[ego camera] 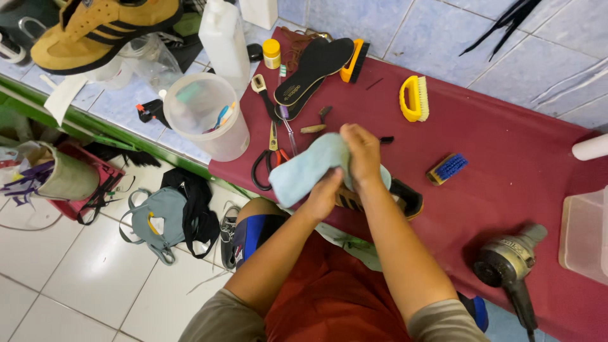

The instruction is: The person uses a heat gun to apply heat to a tan and black sneaker on a red workbench. They then use scissors to cut a small piece of material and insert it into the shoe's opening.

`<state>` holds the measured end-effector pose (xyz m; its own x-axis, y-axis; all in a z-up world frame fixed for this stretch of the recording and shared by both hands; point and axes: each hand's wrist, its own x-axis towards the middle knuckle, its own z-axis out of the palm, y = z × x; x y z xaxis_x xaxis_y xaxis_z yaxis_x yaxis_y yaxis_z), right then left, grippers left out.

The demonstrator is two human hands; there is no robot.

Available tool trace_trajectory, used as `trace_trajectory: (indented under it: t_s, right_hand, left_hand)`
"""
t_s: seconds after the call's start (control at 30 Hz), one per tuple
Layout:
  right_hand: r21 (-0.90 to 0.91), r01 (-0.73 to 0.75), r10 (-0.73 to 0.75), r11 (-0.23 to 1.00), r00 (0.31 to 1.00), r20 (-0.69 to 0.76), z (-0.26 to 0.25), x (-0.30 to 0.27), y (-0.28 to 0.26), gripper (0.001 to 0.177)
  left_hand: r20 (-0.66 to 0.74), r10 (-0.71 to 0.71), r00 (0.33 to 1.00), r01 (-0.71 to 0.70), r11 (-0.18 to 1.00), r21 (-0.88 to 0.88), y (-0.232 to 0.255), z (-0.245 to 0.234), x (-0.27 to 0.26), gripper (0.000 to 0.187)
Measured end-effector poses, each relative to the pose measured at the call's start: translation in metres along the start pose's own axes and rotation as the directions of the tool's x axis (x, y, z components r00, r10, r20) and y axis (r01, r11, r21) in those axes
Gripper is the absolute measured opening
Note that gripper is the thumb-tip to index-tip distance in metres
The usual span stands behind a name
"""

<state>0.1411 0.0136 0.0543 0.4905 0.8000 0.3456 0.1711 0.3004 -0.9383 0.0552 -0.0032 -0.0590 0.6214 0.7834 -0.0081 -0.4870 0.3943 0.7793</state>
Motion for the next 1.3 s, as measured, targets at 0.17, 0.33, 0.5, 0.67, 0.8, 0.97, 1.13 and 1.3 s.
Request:
trace_trajectory:
  t_s: [0.17, 0.33, 0.5, 0.67, 0.8, 0.97, 1.13, 1.3]
  right_hand:
    - [0.327, -0.376, 0.420, 0.867, 0.904, -0.075, -0.024, -0.011, -0.025, 0.034]
    - [-0.258, 0.170, -0.181, 0.951, 0.983, -0.022, -0.004, -0.031, 0.008, 0.033]
    - [-0.515, 0.089, -0.220, 0.852, 0.955, -0.199, 0.018, -0.019, 0.011, 0.024]
    - [-0.155, -0.338, 0.220, 0.928, 0.836, -0.503, 0.014, 0.021, -0.002, 0.045]
    - [0.341, -0.303, 0.450, 0.890, 0.706, -0.548, -0.031, 0.050, -0.021, 0.036]
    - [-0.042, -0.106, 0.050, 0.993, 0.741, -0.669, -0.152, 0.082, -0.062, 0.051]
    - [-0.704, -0.031, -0.114, 0.710, 0.981, -0.158, -0.276, 0.011, -0.110, 0.046]
    - [-0.830, -0.225, -0.058, 0.511, 0.954, -0.294, -0.346, -0.159, -0.109, 0.042]
  left_hand:
    - [-0.224, -0.002, 0.975, 0.129, 0.822, 0.554, 0.035, 0.005, -0.022, 0.070]
    - [-0.432, 0.059, 0.900, -0.176, 0.956, -0.236, 0.022, 0.018, -0.026, 0.021]
    - [-0.266, 0.041, 0.963, -0.136, 0.927, -0.349, 0.052, 0.026, -0.018, 0.036]
    - [-0.121, 0.218, 0.969, -0.179, 0.946, 0.272, 0.054, 0.009, -0.018, 0.042]
    - [0.027, 0.316, 0.948, -0.296, 0.854, 0.427, 0.078, 0.031, -0.033, 0.042]
    - [-0.259, 0.332, 0.907, -0.057, 0.706, 0.706, 0.064, 0.014, -0.036, 0.055]
    - [-0.023, 0.453, 0.891, -0.222, 0.479, 0.849, 0.048, -0.002, -0.041, 0.044]
    - [0.039, 0.443, 0.895, -0.305, 0.547, 0.779, 0.053, 0.009, -0.046, 0.056]
